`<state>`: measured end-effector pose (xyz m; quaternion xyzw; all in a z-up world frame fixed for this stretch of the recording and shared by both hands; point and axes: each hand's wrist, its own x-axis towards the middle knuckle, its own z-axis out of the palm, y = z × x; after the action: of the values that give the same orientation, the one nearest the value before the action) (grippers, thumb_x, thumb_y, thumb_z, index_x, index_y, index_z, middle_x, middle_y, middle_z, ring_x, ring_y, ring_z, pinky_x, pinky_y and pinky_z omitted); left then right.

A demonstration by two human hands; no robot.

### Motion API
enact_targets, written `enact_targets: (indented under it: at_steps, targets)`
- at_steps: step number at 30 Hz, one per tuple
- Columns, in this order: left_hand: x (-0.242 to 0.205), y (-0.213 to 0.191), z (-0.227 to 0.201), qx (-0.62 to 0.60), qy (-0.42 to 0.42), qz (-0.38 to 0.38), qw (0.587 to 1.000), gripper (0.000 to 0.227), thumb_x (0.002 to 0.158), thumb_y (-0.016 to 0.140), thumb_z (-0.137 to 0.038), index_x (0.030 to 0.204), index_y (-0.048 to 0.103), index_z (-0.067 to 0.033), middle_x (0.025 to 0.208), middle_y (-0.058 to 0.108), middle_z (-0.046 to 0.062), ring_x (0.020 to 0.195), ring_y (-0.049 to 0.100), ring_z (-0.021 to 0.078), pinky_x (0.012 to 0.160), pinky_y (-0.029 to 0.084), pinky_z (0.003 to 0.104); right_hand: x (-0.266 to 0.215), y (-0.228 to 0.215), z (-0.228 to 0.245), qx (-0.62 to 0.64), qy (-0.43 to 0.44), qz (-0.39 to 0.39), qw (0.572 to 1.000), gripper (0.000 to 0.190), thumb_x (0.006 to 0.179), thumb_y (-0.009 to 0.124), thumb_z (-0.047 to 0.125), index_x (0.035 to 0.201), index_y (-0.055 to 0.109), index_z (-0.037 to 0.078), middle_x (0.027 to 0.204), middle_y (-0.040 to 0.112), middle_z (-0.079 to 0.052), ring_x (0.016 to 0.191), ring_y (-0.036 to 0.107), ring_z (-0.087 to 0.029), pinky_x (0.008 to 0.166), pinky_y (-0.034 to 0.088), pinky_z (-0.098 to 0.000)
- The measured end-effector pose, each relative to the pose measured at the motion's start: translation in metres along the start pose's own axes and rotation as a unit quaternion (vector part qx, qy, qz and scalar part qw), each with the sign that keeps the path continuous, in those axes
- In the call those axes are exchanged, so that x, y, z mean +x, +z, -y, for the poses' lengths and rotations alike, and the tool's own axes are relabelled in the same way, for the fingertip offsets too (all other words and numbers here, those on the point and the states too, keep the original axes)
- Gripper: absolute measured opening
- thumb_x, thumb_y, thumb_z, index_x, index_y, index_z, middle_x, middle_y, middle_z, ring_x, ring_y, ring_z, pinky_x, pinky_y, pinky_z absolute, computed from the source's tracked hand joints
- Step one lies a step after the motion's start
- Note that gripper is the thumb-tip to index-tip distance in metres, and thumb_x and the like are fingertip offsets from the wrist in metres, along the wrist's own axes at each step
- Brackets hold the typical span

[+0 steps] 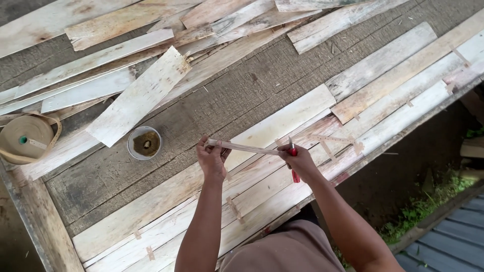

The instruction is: The person aligns thin wooden planks on a workbench, applies a paste-like substance from a small container using a wooden stick, and secures the planks with small wooden clips. They then use a red utility knife to trim excess material along the edges of the assembled planks.

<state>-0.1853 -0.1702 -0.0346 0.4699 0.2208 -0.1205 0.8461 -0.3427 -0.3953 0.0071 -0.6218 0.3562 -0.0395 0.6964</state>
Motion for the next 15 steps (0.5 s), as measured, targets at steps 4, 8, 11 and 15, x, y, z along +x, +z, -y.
enact_targets:
  at_steps: [4, 8, 11, 15]
  targets:
    - [0.012, 0.009, 0.032, 0.028, 0.023, -0.032, 0.999, 0.046, 0.1, 0.063, 0.0, 0.137, 0.044, -0.0207, 0.1, 0.054, 0.008, 0.087, 0.076, 0.0404, 0.082, 0.067, 0.057, 0.045, -0.036, 0.001, 0.023, -0.005, 0.002, 1.0, 0.023, 0.086, 0.079, 0.001, 0.107, 0.071, -0.002, 0.068, 0.058, -0.009, 0.051, 0.052, -0.012, 0.045, 0.046, -0.0251]
    - [0.017, 0.041, 0.07, 0.058, 0.05, -0.078, 0.994, 0.023, 0.1, 0.064, -0.005, 0.122, 0.06, -0.0132, 0.097, 0.062, 0.006, 0.081, 0.077, 0.0297, 0.077, 0.069, 0.045, 0.11, -0.077, 0.002, 0.055, 0.001, 0.004, 0.998, 0.021, 0.087, 0.078, -0.001, 0.106, 0.069, -0.002, 0.069, 0.058, -0.01, 0.049, 0.052, -0.013, 0.045, 0.045, -0.0269]
    - [0.016, 0.066, 0.096, 0.059, 0.063, -0.121, 0.989, 0.02, 0.1, 0.064, -0.005, 0.119, 0.065, -0.0118, 0.097, 0.064, 0.007, 0.082, 0.078, 0.028, 0.077, 0.069, 0.042, 0.152, -0.106, 0.021, 0.057, 0.02, 0.028, 0.998, 0.021, 0.087, 0.08, 0.0, 0.105, 0.069, -0.001, 0.071, 0.06, -0.009, 0.051, 0.054, -0.013, 0.047, 0.046, -0.0264]
    - [0.007, 0.096, 0.114, 0.069, 0.059, -0.169, 0.981, 0.023, 0.099, 0.067, -0.005, 0.122, 0.066, -0.0068, 0.099, 0.067, 0.01, 0.084, 0.077, 0.0285, 0.077, 0.07, 0.044, 0.202, -0.135, 0.043, -0.001, 0.05, 0.053, 0.997, 0.021, 0.089, 0.083, 0.008, 0.105, 0.072, 0.0, 0.073, 0.062, -0.009, 0.056, 0.056, -0.015, 0.05, 0.05, -0.0284]
